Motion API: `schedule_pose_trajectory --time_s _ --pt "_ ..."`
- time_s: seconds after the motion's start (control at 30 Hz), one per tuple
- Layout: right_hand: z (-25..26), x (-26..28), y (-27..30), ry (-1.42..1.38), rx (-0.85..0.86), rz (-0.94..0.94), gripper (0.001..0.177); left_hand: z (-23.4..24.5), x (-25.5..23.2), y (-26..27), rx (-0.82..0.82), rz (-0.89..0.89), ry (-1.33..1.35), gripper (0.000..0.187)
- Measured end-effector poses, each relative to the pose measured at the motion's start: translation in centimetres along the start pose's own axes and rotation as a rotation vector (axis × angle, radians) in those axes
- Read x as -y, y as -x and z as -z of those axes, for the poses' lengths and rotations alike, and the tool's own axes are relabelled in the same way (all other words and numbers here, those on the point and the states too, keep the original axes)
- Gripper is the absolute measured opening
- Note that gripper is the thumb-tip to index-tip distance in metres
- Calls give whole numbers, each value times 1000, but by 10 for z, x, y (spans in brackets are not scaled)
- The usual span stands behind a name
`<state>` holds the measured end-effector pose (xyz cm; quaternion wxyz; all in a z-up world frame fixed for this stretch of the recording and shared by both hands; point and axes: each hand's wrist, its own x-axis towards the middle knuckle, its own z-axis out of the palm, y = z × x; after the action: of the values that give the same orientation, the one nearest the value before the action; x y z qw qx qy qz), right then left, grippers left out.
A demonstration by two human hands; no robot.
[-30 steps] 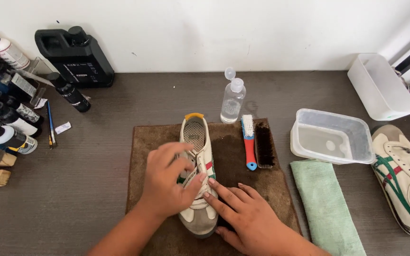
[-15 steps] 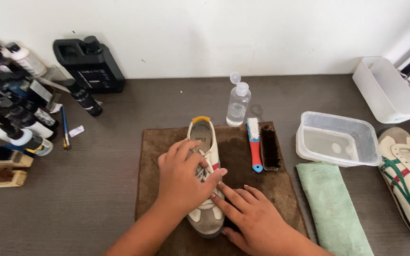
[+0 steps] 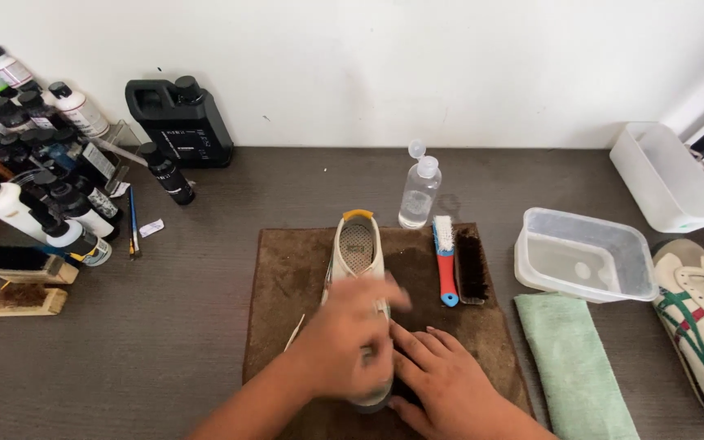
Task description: The person removes the laces from a white sneaker with green and red stripes, then wipes the laces with a white cloth. The shoe is placed on a brown towel on a workbench with cleaning supplies nearby.
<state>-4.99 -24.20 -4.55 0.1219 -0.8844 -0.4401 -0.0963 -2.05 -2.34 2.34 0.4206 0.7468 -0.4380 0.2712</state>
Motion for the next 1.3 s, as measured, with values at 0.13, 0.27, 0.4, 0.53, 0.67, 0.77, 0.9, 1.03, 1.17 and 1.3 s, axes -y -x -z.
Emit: schedule_pose_trajectory --time_s 0.13,0.27,0.4,0.53,0.67,0.77,0.9,1.03,1.17,1.3 --pt "-5 -5 1 -44 -53 50 39 11 -22 -5 217 -2 421 9" --pt "0 -4 0 1 -1 56 69 14 -19 -4 161 64 418 14" --pt "16 0 -4 -36 13 33 85 19 16 4 -3 18 -254 11" --pt "25 2 -8 -63 -1 29 80 27 40 16 291 289 -463 15" --pt "29 4 -8 -90 -4 -14 70 28 37 15 195 287 -487 38" --pt "29 5 -8 -80 5 -17 70 26 34 17 176 302 -501 45" --pt "27 4 -8 -72 -37 -2 71 20 25 14 154 370 -416 33" --pt "26 4 -7 -80 20 -20 72 4 20 13 29 391 -435 47" --pt "27 6 -9 -56 -4 -23 69 -5 23 17 35 420 -472 27" --pt "27 7 -11 -30 -23 -21 71 3 16 10 11 274 -267 10"
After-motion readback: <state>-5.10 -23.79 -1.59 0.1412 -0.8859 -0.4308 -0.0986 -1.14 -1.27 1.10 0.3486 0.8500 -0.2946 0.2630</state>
